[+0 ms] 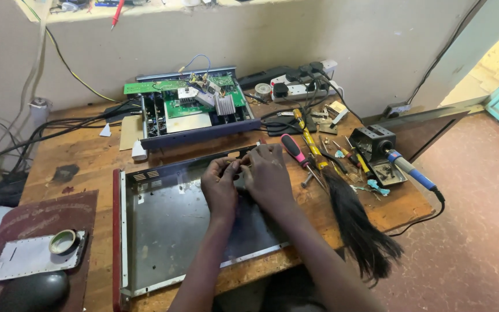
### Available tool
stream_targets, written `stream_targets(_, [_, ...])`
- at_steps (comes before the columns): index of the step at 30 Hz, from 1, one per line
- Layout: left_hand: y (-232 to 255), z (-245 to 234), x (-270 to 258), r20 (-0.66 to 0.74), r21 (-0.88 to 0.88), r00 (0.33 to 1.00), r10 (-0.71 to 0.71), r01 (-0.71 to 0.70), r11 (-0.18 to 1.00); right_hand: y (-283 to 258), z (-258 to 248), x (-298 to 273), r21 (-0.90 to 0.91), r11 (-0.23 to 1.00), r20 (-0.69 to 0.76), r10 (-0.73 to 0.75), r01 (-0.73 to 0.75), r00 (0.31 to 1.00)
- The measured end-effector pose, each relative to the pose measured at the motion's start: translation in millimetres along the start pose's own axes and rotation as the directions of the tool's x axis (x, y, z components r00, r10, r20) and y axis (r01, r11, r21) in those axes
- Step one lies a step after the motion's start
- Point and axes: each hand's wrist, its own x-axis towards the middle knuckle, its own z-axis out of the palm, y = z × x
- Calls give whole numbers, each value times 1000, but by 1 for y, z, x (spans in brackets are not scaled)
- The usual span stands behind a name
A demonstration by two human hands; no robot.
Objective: The person works on a disassembled electronic device, likely a monitor, on a cluttered workbench. They use a multimeter to test a circuit board, then use a brush to clean the inside of the monitor's casing. Finally, they use pliers to strip and prepare a small wire.
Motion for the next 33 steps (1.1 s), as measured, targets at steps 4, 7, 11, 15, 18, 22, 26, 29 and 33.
stream_targets(4, [10,-6,-1,-25,235,994,109,-100,967,-8,3,8,-112,993,77,-40,48,996])
stream_targets(7, [7,-10,0,-35,261,994,108,-95,961,0,15,13,-137,989,125,-45,62,991])
stream_targets(11, [10,-16,-1,-6,358,989,151,-139,923,-7,12,10,-160,982,153,-75,99,985])
stream_targets(15, [12,-20,-1,74,453,977,198,-210,867,4,24,12,-83,991,93,-93,101,991])
stream_targets(18, [4,-24,7,179,624,970,162,-239,744,5,26,8,-80,991,56,-100,104,993])
stream_targets(22, [-7,-28,13,374,767,904,207,-427,479,9,34,8,-132,984,6,-120,120,993])
stream_targets(26, [-25,-33,25,464,827,828,315,-532,181,16,43,10,-106,989,-44,-106,101,993])
stream_targets(29, [-32,-37,33,516,794,786,341,-588,156,19,48,10,-98,991,-44,-97,92,994])
stream_targets(33, [-28,-40,33,552,782,739,387,-620,69,9,33,10,-49,996,-25,-80,79,996])
